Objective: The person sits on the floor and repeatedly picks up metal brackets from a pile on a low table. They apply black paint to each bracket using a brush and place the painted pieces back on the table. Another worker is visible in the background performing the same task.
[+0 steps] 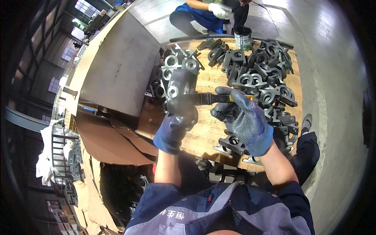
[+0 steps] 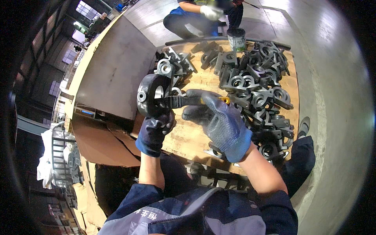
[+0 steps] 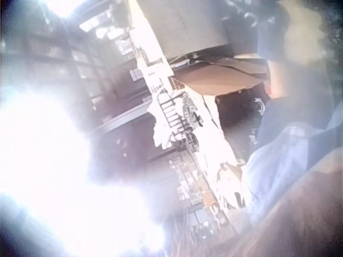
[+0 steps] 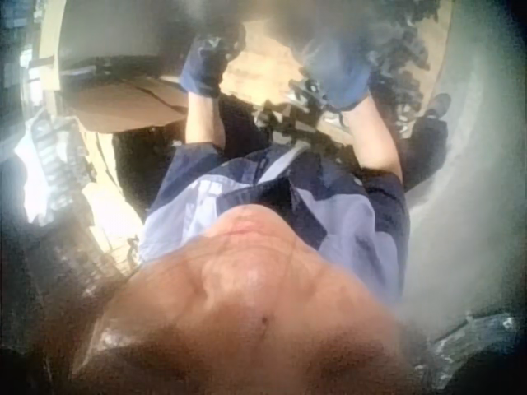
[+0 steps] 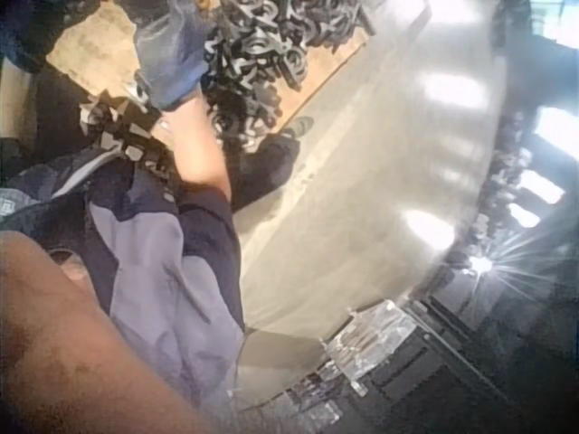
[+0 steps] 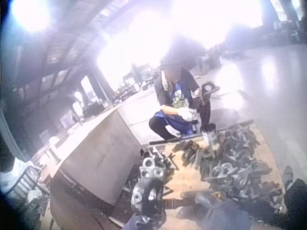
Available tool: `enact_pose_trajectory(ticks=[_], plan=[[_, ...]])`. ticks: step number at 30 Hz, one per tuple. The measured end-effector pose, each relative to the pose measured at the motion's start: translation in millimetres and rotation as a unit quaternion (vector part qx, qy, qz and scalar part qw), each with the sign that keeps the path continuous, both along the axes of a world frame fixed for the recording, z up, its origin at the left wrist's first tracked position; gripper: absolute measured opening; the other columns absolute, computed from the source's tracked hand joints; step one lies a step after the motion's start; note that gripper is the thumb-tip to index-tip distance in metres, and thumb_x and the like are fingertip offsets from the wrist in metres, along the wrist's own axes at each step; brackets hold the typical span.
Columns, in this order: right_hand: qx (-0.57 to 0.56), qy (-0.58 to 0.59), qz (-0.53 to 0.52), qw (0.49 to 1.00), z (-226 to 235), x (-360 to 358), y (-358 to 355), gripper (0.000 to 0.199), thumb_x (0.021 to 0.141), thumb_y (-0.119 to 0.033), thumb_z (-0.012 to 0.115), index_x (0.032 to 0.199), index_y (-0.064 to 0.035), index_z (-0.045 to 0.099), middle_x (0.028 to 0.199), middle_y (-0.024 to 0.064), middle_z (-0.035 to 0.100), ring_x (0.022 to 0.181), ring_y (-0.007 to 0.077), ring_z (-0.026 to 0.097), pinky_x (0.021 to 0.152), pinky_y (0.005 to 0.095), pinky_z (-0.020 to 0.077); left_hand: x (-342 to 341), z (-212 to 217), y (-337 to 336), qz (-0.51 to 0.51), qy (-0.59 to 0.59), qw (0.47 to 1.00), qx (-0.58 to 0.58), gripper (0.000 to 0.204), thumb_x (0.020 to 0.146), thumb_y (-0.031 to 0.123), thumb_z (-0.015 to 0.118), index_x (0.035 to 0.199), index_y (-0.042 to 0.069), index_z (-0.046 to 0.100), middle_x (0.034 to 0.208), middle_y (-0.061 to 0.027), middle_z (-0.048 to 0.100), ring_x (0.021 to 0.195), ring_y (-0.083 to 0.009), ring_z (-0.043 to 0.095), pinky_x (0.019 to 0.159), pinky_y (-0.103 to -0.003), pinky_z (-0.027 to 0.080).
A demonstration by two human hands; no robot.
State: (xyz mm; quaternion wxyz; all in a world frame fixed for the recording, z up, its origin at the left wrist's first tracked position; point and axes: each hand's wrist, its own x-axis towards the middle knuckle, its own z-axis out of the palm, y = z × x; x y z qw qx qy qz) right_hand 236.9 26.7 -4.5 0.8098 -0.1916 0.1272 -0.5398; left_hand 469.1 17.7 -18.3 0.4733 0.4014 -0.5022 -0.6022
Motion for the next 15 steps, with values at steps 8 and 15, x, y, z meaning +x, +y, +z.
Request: enact_pose_trajectory(ticks=[8, 15], plan=[[0.064, -0.120, -0.037, 0.990, -18.1, 10.7, 2.5, 0.040, 0.100, -0.026, 0.051, 0.128, 0.0025, 0.054, 0.110, 0.0191, 0.066, 0.101, 0.0257, 0.065, 0.097, 0.0401, 0.0516, -14.8, 7.8, 1.0, 0.006, -0.011, 1.000, -0.026, 0.053, 0.084, 0.046, 0.066, 0.110, 0.002, 0.054, 0.073, -0.0017, 0.054, 0.056, -0.0066, 0.042, 0.047, -0.020, 0.032], [0.115, -0.061, -0.043, 0.991, -14.3, 16.8, 12.9, 0.039, 0.099, -0.026, 0.052, 0.125, 0.0038, 0.055, 0.101, 0.0175, 0.066, 0.094, 0.0263, 0.065, 0.091, 0.0396, 0.0539, -7.3, 8.6, 0.1, 0.024, -0.047, 0.998, -0.029, 0.051, 0.079, 0.036, 0.071, 0.109, -0.002, 0.055, 0.072, -0.0050, 0.054, 0.055, -0.0097, 0.043, 0.048, -0.021, 0.032]])
